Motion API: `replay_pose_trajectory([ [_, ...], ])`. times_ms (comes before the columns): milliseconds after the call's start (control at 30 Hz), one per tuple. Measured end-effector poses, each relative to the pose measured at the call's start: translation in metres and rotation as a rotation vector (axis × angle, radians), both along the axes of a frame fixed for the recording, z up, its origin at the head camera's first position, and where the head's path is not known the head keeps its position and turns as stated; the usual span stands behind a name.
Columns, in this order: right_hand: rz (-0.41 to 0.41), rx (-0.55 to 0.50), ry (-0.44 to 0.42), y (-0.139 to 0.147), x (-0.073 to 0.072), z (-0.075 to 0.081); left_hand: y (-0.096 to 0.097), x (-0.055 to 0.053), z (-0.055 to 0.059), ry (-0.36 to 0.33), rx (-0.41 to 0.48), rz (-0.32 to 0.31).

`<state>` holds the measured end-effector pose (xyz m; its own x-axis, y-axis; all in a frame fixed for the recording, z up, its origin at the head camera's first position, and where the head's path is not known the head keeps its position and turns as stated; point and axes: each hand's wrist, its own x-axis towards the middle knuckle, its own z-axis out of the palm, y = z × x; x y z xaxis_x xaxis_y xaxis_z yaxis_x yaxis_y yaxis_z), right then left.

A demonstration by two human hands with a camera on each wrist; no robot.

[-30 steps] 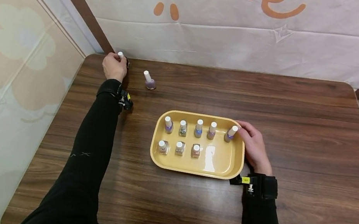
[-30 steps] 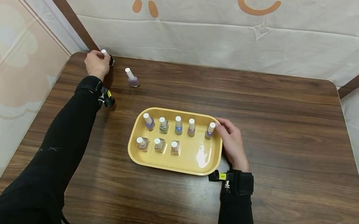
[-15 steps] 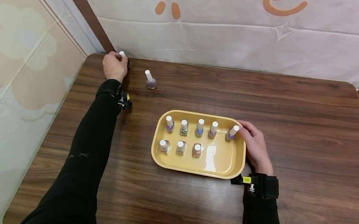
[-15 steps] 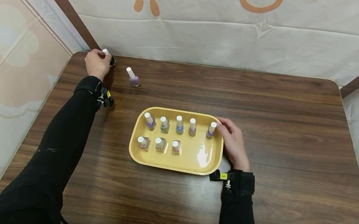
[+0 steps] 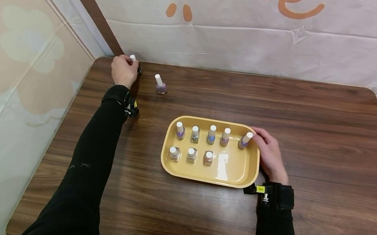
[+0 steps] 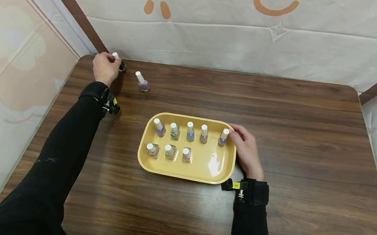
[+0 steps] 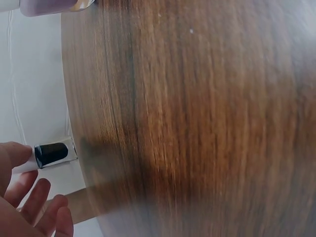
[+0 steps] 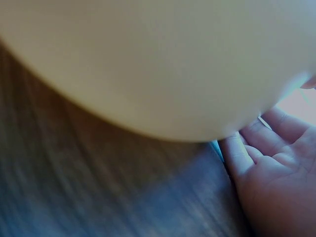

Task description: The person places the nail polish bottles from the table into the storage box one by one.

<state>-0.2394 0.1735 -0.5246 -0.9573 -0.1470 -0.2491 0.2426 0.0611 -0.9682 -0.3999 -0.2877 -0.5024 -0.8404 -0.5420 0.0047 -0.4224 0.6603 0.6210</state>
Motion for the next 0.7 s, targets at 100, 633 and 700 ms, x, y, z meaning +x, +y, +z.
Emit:
replay_pose_trajectory([
  [100,-0.001,-0.026,-0.003,0.001,-0.001,0.0,0.0,0.0,0.002,0.011,-0.023,-0.015],
  [633,0.001,-0.083,-0.012,0.004,-0.007,-0.001,-0.003,0.01,0.004,0.017,-0.038,-0.091],
  [700,-0.001,-0.087,-0.009,0.004,-0.007,-0.001,-0.003,0.011,0.004,0.02,-0.041,-0.095],
])
